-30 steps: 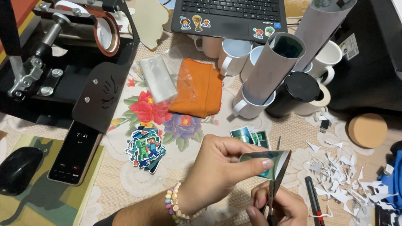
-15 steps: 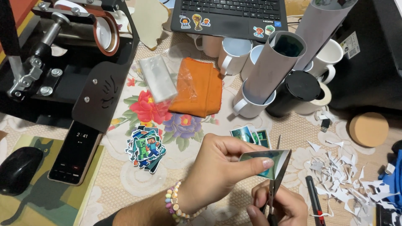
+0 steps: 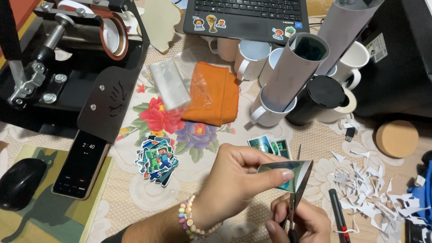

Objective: Cutting out printed sticker designs from a sheet using scissors at a workspace.

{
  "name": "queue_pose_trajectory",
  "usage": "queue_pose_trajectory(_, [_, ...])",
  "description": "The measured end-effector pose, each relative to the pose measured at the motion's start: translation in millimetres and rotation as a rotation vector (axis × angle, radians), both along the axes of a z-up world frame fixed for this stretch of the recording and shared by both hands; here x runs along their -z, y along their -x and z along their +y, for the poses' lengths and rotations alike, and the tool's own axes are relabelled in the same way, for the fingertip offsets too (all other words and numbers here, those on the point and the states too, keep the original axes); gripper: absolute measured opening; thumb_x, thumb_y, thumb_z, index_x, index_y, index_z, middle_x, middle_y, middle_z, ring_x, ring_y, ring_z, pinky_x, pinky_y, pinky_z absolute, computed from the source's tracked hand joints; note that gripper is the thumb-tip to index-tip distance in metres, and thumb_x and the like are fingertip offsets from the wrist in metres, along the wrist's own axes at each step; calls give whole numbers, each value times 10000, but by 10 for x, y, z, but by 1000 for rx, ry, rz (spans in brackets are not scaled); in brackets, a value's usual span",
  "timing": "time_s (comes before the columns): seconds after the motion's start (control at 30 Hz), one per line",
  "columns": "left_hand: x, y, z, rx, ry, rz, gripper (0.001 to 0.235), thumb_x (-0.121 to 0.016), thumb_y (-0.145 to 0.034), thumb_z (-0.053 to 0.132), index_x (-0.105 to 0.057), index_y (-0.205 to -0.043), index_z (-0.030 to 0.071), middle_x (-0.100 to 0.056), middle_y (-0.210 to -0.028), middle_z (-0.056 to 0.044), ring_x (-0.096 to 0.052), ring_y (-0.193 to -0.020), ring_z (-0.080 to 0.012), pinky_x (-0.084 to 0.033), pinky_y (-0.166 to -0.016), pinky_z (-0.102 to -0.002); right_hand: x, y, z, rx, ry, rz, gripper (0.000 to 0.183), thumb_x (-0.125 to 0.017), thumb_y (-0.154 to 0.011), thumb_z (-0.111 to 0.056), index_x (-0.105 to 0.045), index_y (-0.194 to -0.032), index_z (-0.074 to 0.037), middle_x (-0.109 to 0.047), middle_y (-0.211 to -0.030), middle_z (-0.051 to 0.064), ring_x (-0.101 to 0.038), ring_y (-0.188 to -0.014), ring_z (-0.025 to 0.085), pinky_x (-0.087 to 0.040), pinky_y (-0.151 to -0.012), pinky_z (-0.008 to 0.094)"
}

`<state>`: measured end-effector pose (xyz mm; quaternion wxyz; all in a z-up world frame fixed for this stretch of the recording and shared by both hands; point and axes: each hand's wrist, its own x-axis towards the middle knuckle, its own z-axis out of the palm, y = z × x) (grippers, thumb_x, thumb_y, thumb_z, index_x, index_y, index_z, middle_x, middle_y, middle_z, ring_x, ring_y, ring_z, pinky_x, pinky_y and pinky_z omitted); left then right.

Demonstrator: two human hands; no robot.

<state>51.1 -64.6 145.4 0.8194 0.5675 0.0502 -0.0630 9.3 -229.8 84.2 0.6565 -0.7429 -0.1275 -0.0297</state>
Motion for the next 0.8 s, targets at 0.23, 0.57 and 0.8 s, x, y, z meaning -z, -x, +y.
queue_pose_trajectory(0.23, [-9,-6,9,0,-32,5,221,-815,-713,138,-805,-886,2,-814,-949,-132,-661,-819,-68,-546,-714,-199,-35,9,16,20,6,26,305,-778,-718,-223,-517,-637,-88,-547,-633,60,-488,-588,147,-371,-598,229])
queue_pose_trajectory(0.57, [5,-21,10,5,-40,2,232,-820,-709,134,-808,-901,4,-810,-934,-122,-644,-801,-54,-534,-708,-186,-7,1,-2,11,18,7,298,-777,-720,-207,-517,-634,-91,-552,-633,57,-486,-582,142,-380,-579,223])
queue_pose_trajectory(0.8, [11,-19,10,7,-16,9,252,-820,-708,123,-806,-923,-8,-806,-930,-121,-643,-810,-58,-533,-728,-189,-35,20,34,46,35,16,306,-762,-724,-212,-497,-617,-102,-550,-610,47,-450,-529,122,-339,-525,217])
